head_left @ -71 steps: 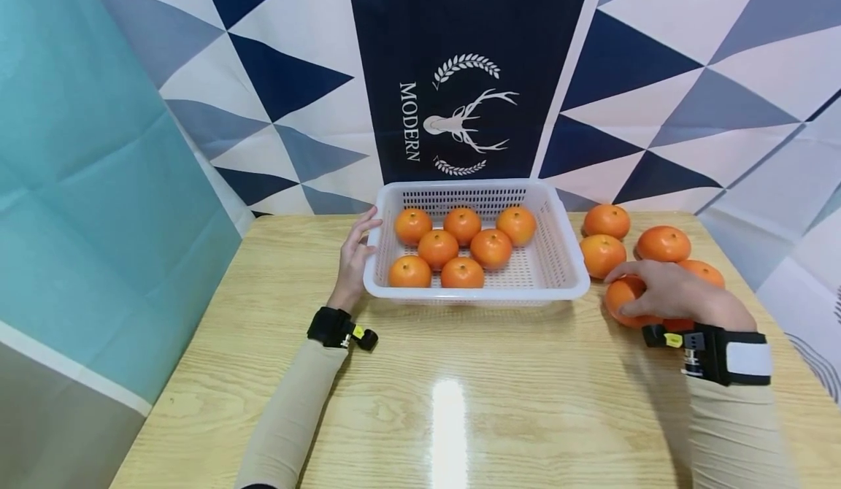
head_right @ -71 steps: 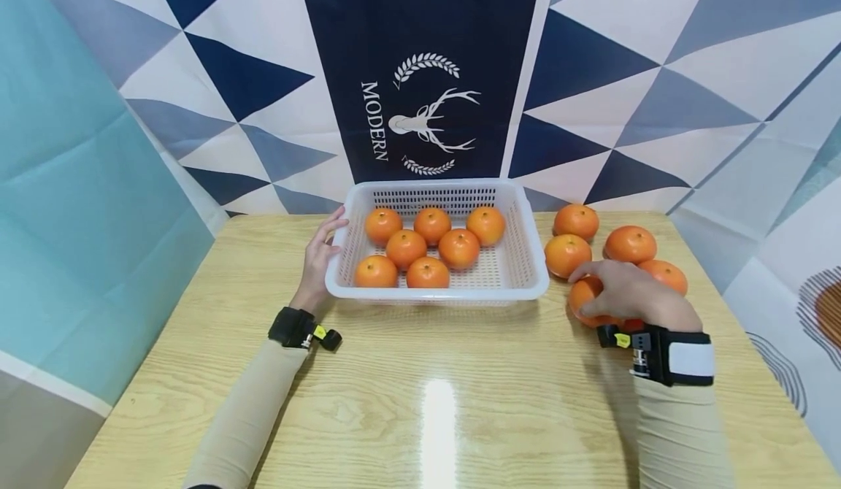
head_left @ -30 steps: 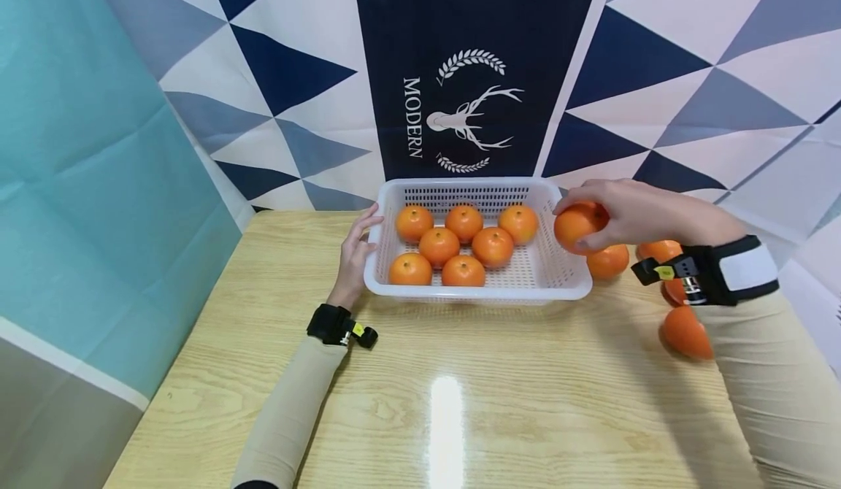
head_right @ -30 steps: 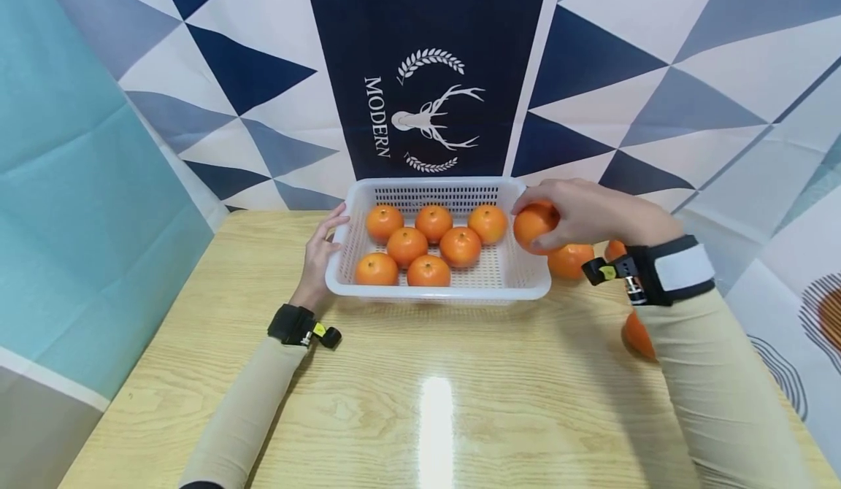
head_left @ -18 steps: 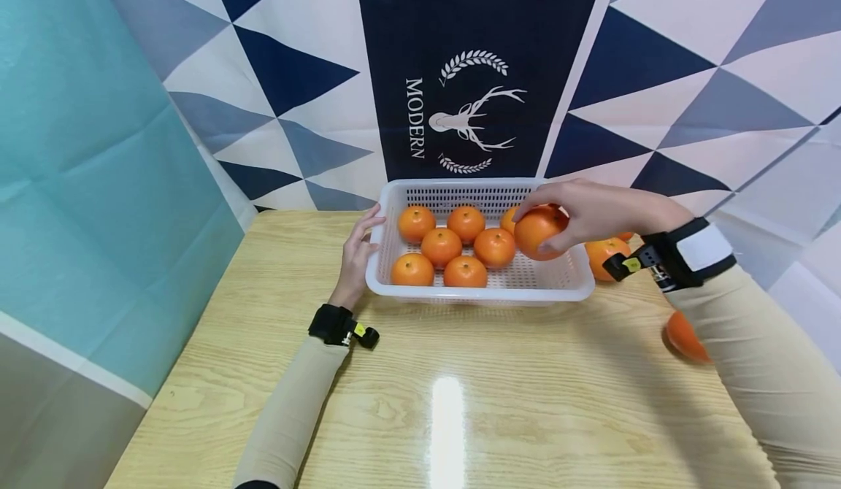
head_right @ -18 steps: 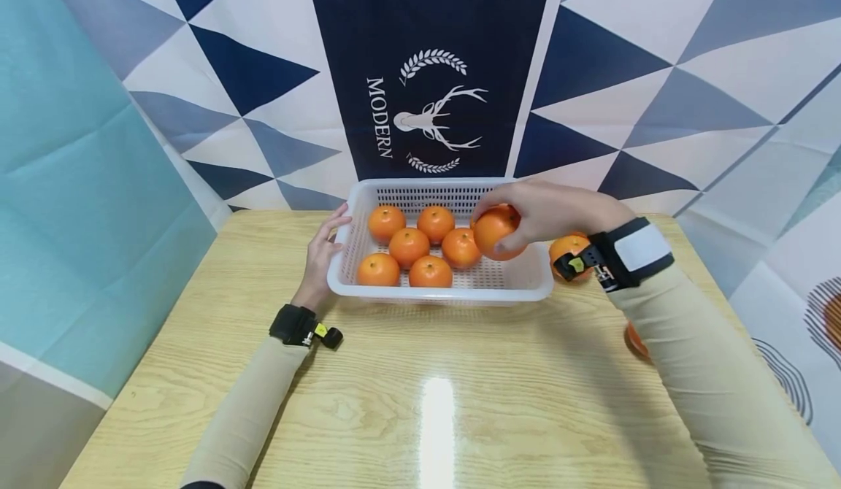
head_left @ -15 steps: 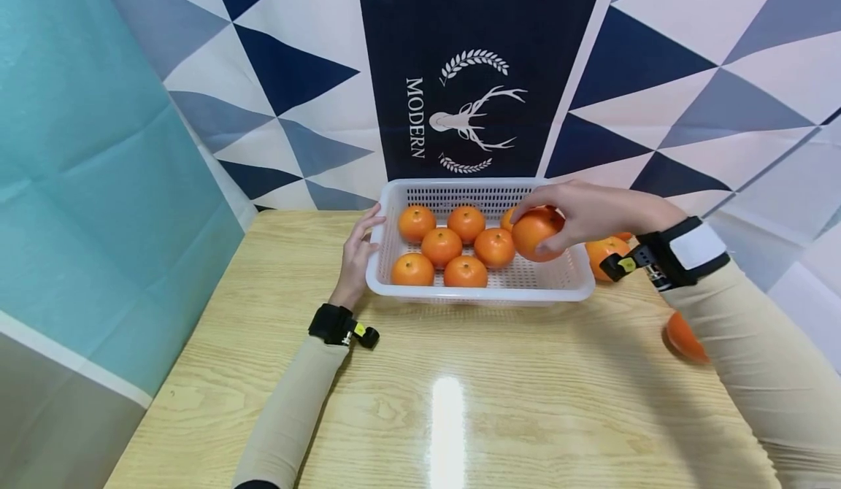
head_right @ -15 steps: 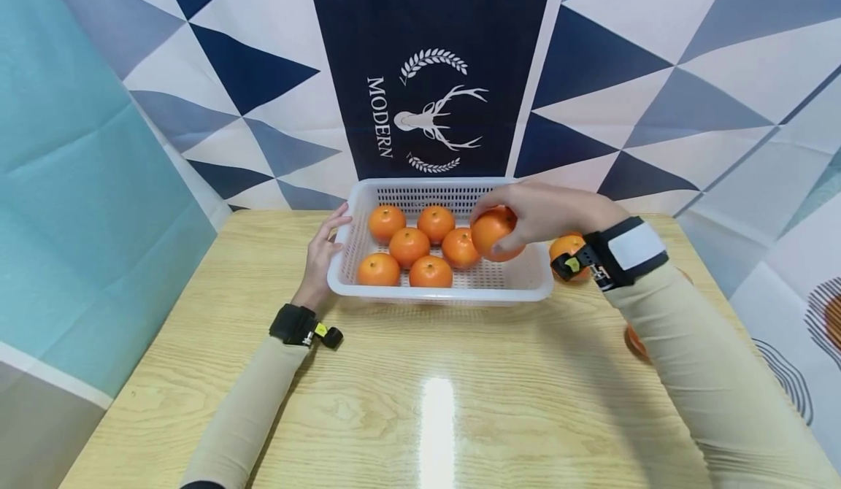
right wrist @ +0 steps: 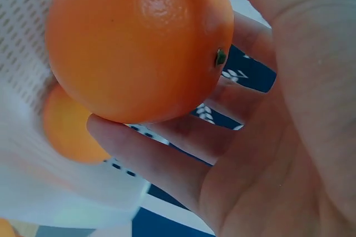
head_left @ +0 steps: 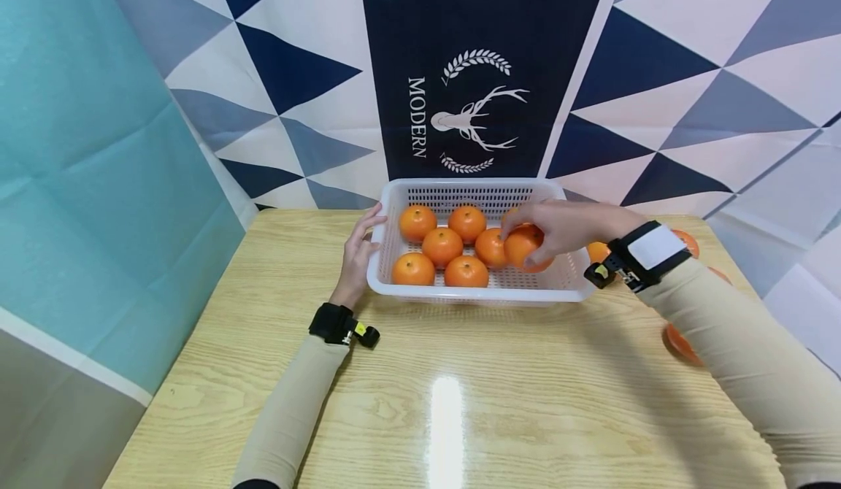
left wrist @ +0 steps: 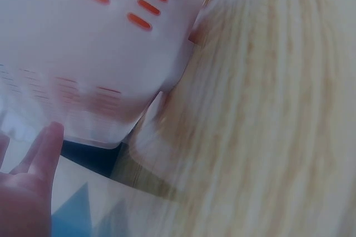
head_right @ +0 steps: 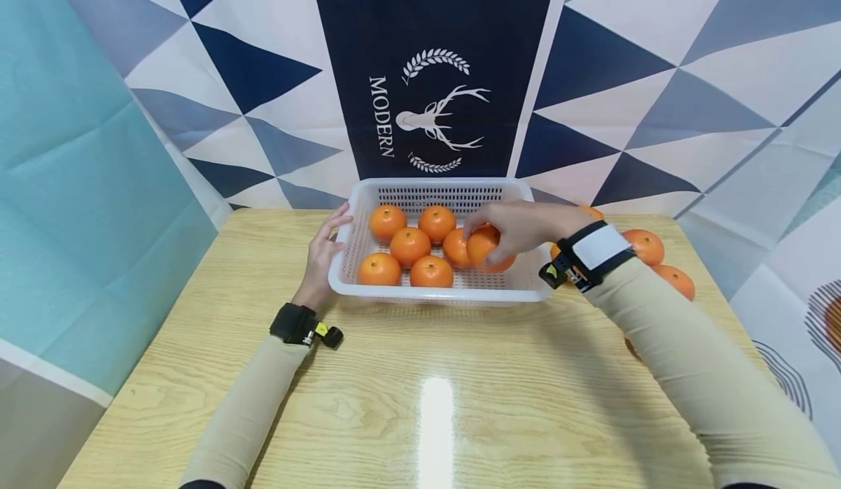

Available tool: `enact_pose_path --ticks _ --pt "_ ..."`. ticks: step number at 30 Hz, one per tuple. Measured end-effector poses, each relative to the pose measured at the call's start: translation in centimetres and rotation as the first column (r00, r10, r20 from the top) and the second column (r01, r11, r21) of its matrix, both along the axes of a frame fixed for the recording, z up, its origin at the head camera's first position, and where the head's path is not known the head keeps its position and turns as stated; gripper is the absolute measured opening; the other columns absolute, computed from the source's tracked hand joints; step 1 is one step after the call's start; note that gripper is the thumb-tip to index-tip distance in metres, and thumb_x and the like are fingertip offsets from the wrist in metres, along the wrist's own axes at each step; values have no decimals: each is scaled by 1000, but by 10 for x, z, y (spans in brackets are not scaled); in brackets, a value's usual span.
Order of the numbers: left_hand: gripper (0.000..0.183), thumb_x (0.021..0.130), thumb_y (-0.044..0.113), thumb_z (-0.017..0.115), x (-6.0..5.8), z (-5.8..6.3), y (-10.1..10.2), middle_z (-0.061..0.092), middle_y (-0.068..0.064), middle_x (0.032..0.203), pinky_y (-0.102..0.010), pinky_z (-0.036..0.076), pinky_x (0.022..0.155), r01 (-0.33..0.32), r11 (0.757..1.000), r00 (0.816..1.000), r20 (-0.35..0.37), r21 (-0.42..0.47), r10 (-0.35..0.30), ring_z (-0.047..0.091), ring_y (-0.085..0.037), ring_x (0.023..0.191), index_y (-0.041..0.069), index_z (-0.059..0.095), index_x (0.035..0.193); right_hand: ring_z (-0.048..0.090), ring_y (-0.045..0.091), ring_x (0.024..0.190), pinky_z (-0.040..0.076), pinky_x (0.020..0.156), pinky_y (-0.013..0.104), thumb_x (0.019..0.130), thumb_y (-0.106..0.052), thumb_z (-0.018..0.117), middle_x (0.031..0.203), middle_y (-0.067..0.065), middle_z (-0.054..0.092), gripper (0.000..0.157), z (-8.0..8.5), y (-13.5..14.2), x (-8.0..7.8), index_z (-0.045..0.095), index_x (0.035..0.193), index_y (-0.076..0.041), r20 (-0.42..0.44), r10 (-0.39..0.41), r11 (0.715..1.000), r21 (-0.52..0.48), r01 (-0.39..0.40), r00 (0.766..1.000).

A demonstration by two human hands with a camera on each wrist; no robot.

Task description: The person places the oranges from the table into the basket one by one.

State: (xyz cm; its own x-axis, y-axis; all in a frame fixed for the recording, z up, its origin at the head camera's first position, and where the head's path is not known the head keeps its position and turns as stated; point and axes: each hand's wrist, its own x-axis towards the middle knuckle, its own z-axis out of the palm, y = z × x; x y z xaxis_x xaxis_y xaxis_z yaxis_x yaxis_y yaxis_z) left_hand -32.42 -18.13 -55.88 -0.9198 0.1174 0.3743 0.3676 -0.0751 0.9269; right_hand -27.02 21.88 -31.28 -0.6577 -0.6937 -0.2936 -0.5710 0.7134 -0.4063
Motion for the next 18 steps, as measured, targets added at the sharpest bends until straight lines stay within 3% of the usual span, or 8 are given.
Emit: enact_pose_path --ticks 2,6,8,11,14,18 --pt "56 98 6 50 5 6 3 41 10 183 -34 51 124 -8 1000 1000 -8 -9 8 39 -19 170 21 69 149 58 28 122 51 106 47 89 -22 92 139 9 68 47 -4 -1 -1 73 132 -20 16 -5 999 32 5 1000" --pt "54 99 11 50 28 34 11 39 -3 185 -43 53 125 -15 1000 998 -57 -14 14 40 -30 169 14 68 149 57 29 122 49 106 47 90 -26 92 137 8 65 47 -12 -2 -2 72 133 -22 46 -15 996 90 10 999" --pt "53 99 12 50 33 40 13 39 -6 184 -44 53 124 -21 1000 997 -68 -18 20 41 -32 169 12 68 149 57 29 120 49 105 46 91 -28 92 135 9 64 47 -16 -2 -4 71 133 -22 59 -16 995 103 10 998" --pt "53 99 12 50 35 42 13 40 -4 184 -42 53 124 -25 1000 998 -59 -17 24 42 -29 168 14 68 149 56 29 120 49 105 46 92 -28 92 133 10 63 46 -18 -3 -5 70 132 -22 80 -14 995 103 5 997" --pt "53 98 11 51 29 35 11 42 -1 183 -38 53 123 -30 999 999 -45 -14 30 42 -26 168 16 69 148 55 29 120 48 104 46 93 -27 92 132 11 63 44 -21 -4 -7 69 130 -20 102 3 995 103 -13 995" --pt "53 99 11 50 34 40 11 42 -2 183 -39 54 123 -36 999 998 -52 -18 35 44 -28 166 16 69 148 55 28 117 48 102 45 93 -30 93 128 10 63 43 -24 -7 -7 69 127 -20 108 17 991 129 -31 994"
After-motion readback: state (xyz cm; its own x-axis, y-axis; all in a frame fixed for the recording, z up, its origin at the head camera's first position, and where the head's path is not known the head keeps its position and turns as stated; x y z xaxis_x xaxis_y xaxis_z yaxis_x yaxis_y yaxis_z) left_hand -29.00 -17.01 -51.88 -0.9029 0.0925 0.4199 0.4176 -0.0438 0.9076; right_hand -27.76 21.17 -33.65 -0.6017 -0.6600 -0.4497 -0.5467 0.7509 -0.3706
